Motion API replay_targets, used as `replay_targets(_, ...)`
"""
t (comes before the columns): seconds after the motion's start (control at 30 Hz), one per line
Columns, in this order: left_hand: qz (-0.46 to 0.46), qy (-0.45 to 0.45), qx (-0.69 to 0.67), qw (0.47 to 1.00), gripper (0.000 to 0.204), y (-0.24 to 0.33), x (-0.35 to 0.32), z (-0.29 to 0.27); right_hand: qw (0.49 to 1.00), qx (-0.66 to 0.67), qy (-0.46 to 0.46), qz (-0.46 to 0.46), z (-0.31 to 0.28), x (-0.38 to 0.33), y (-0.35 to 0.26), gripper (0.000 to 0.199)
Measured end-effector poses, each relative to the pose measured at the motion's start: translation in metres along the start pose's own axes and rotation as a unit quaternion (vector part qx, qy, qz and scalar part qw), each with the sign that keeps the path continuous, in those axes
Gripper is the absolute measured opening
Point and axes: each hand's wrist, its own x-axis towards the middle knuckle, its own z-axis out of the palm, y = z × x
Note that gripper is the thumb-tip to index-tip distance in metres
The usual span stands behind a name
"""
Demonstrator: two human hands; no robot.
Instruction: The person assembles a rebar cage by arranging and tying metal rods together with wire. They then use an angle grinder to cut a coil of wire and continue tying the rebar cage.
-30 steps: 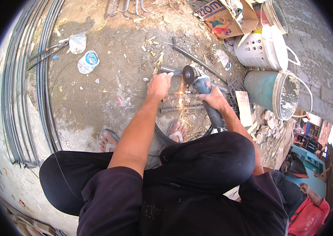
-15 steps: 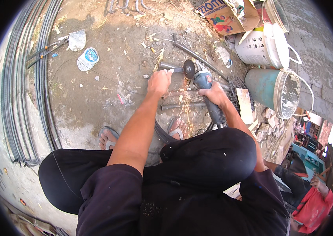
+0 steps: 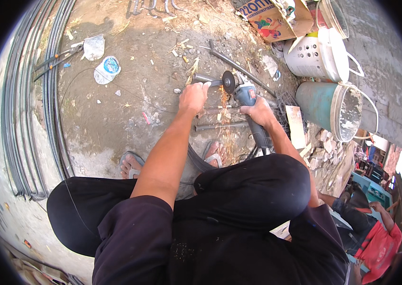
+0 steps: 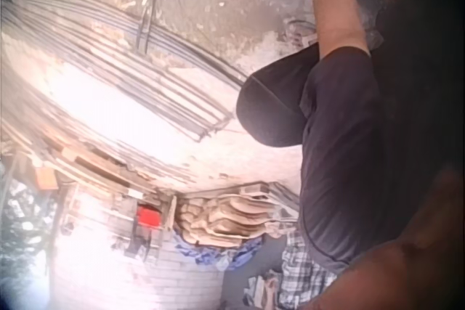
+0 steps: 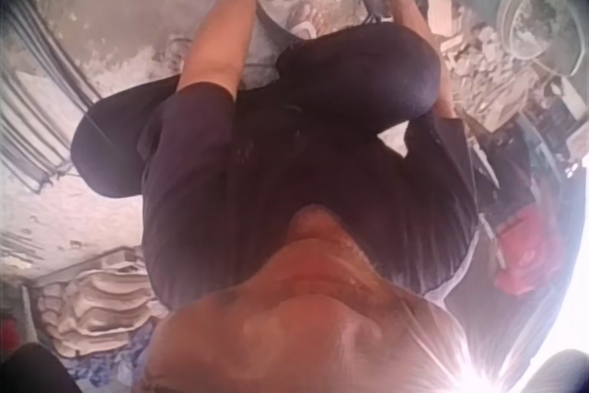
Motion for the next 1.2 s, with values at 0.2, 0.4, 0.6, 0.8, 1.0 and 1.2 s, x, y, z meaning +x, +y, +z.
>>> replay_targets(0.2, -0.011, -0.011, 0.011, 1.000, 0.050, 0.001, -0.003, -0.006, 0.998, -0.021, 0.048, -0.023, 0.010, -0.011, 0.000, 0.067)
replay_targets(0.4, -0.004, -0.008, 0.005, 1.000, 0.050, -0.001, -0.002, -0.003, 1.000, -0.016, 0.014, -0.002, 0.001, 0.003, -0.012, 0.065)
replay_targets(0.6, -0.003, -0.015, 0.012, 1.000, 0.051, 0.003, -0.002, -0.004, 0.999, -0.010, 0.034, -0.003, 0.007, -0.006, -0.004, 0.065)
replay_targets(0.8, -0.014, -0.011, 0.007, 1.000, 0.052, -0.003, -0.002, -0.001, 0.999, -0.030, 0.010, 0.009, 0.011, -0.013, -0.004, 0.071)
replay_targets(1.0, -0.014, -0.021, -0.006, 1.000, 0.052, 0.001, -0.002, 0.003, 0.999, 0.031, 0.029, 0.022, 0.013, -0.010, 0.003, 0.067)
replay_targets(1.2, 0.010, -0.015, -0.025, 1.000, 0.055, -0.019, 0.006, -0.001, 0.929, 0.364, 0.057, 0.033, -0.014, -0.038, -0.012, 0.042)
